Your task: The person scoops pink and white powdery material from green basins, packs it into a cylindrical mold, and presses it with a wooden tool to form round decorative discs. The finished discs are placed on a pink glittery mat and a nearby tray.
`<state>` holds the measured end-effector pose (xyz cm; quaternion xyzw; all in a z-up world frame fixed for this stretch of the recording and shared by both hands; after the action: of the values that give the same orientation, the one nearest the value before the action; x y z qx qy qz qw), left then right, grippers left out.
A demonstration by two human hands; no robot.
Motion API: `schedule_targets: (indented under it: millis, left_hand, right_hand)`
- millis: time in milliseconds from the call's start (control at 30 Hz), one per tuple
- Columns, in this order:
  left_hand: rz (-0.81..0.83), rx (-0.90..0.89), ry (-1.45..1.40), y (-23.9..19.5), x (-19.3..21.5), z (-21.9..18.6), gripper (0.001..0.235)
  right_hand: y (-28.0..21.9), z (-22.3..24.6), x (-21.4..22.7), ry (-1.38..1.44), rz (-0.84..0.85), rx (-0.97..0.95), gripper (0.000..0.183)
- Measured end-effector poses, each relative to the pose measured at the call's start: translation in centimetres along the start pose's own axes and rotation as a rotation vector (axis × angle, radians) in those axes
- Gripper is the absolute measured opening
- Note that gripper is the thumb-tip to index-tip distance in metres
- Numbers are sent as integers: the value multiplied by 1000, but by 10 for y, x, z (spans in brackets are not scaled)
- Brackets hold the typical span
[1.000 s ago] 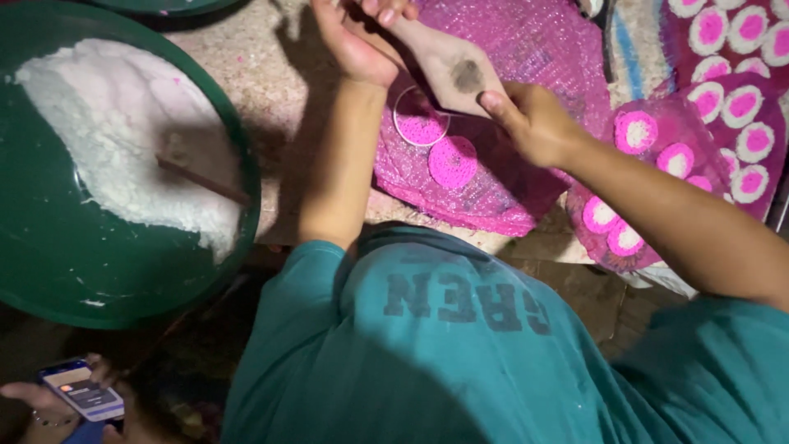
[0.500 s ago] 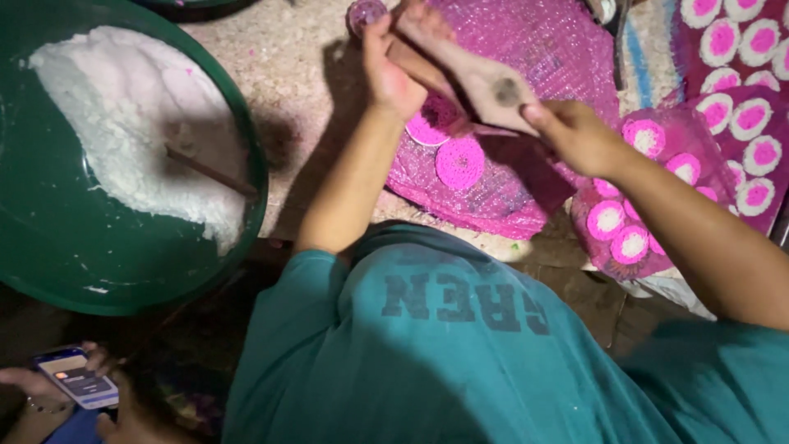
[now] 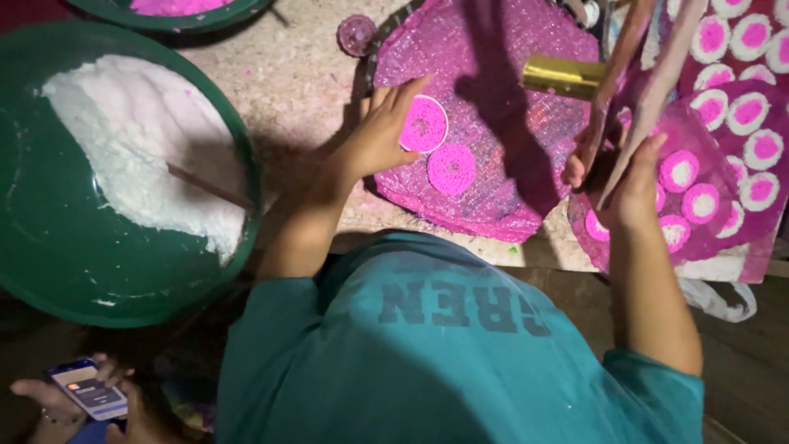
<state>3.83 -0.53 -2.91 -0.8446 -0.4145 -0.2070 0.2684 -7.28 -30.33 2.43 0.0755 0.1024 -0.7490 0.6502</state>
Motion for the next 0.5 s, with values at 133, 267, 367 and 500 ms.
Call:
schedule_targets:
  millis: [133,267,367,500]
  left_hand:
    - [1,-1,-25,19,8,5,120]
    - [-72,149,46,81,9,39,125]
    - [-491,38,-70,110,44,67,93]
    - [-143,187,-1075,117,-2,139,76]
  right_hand:
    - [-15,2,3,-2,5,38,84]
    - [-19,-1,9,33,-33,42,84]
    - [-24,2,12,-9,-47,74,86]
    - [-32,3,14,-27,-80,104,90]
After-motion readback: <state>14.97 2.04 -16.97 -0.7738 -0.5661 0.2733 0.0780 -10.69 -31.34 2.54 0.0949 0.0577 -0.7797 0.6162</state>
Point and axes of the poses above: each hand's wrist, its own y-axis towards the middle knuckle, its own x-axis out of the back of the hand, z = x × y, the point moved 10 cm from there along y, towards the middle knuckle, and after that the axes turned 15 degrees about x, right-handed, at the moved point
